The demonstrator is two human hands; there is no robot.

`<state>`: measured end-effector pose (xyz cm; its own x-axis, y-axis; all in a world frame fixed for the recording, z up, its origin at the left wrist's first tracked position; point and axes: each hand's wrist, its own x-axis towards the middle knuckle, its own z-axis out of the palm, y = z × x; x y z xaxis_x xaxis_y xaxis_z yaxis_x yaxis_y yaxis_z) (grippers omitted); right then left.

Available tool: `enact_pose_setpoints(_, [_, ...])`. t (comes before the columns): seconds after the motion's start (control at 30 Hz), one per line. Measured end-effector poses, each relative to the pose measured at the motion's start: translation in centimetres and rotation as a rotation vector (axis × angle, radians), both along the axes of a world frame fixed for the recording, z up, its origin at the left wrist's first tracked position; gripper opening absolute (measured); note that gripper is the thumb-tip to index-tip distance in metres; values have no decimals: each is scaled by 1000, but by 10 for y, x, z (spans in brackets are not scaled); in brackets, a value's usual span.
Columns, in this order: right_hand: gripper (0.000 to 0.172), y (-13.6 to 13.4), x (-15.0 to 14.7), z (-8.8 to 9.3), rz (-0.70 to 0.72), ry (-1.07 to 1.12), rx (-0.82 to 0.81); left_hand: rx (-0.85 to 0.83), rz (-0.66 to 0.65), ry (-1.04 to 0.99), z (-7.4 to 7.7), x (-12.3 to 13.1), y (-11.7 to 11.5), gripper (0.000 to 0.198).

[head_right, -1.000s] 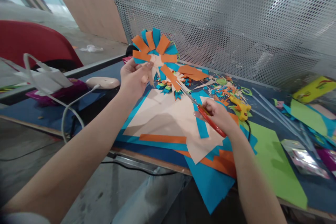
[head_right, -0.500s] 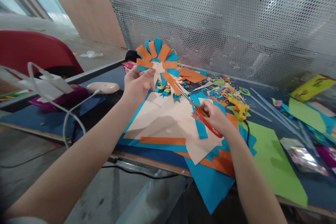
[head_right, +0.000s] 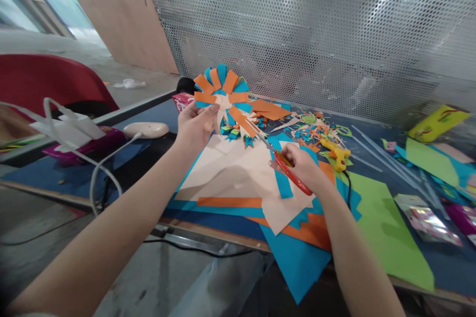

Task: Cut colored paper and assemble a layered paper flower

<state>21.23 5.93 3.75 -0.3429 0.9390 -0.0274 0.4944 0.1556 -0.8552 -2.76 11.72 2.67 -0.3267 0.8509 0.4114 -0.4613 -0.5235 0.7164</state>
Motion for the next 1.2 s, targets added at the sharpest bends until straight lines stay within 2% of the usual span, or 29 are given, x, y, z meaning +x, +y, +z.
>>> enact_pose_setpoints(0.47, [43, 1, -2, -1, -13, 24, -18, -6, 23, -29, -1, 3, 2, 35])
enact_pose_setpoints(0.83, [44, 1, -3, -2, -1, 22, -27, 10, 16, 46, -3, 4, 1, 36])
enact_pose_setpoints(1.2, [38, 1, -1, -4, -8, 41, -43, 20, -12, 52, -6, 4, 2, 38])
